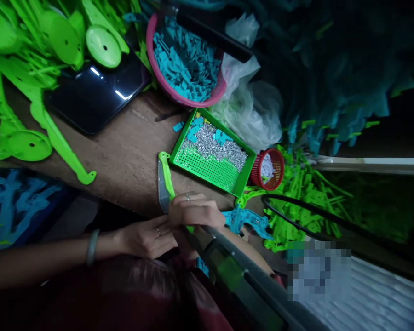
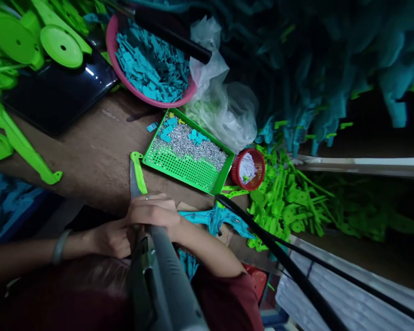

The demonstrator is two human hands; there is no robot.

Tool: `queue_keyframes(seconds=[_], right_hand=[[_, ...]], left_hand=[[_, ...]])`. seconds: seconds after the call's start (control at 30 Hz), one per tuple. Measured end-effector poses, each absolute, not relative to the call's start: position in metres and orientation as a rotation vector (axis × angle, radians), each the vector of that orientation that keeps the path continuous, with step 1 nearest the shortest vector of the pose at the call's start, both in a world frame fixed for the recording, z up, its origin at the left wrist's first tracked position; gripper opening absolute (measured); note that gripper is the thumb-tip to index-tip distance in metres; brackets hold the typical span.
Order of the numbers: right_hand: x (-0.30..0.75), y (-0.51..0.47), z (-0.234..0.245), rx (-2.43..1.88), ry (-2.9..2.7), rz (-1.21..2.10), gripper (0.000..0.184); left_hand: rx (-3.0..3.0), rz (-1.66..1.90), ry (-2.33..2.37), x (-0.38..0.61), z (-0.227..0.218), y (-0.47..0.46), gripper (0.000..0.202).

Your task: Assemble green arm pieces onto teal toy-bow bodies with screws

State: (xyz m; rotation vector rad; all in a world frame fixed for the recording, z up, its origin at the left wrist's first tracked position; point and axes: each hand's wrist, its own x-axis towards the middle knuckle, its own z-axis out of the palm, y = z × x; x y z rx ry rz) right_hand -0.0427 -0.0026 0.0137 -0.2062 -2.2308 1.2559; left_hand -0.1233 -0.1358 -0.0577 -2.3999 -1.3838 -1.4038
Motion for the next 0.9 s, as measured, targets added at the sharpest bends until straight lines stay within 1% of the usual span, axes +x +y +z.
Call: queue_keyframes(seconds=[0.07, 0.1, 0.13, 0.23, 0.33, 0.43, 0.6, 0.9], right_hand=[[-0.051, 0.015, 0.024, -0.204, -2.046, 1.336, 0.009], [-0.058, 0.025, 0.028, -0.216, -1.921, 1.341, 0.003], [-0.065, 0.037, 0.03, -0.248, -1.801, 1.308, 0.003], [-0.087, 0.063, 0.02, -0.358, -1.594, 1.187, 0.016], [-0.098, 0.07, -0.001, -0.423, -1.643, 1.265, 0.026], [-0.097, 0.067, -0.011, -0.419, -1.676, 1.329, 0.026], [-0.094, 0.066, -0.008, -0.399, -1.676, 1.404, 0.026], [-0.097, 0.061, -0.007, -0.452, -1.652, 1.4, 0.025]], left_hand=[[-2.412, -1.272, -1.414, -0.124, -0.057, -0.136, 0.024], [-2.418, -1.19, -1.42, -0.124, -0.057, -0.135, 0.026], [-2.428, -1.116, -1.418, -0.124, -0.056, -0.134, 0.029], [-2.474, -1.061, -1.41, -0.126, -0.054, -0.128, 0.03], [-2.528, -1.083, -1.422, -0.126, -0.052, -0.123, 0.031], [-2.52, -1.088, -1.431, -0.126, -0.051, -0.121, 0.033], [-2.483, -1.139, -1.429, -0.126, -0.051, -0.121, 0.032], [-2.472, -1.061, -1.398, -0.121, -0.053, -0.128, 0.033]])
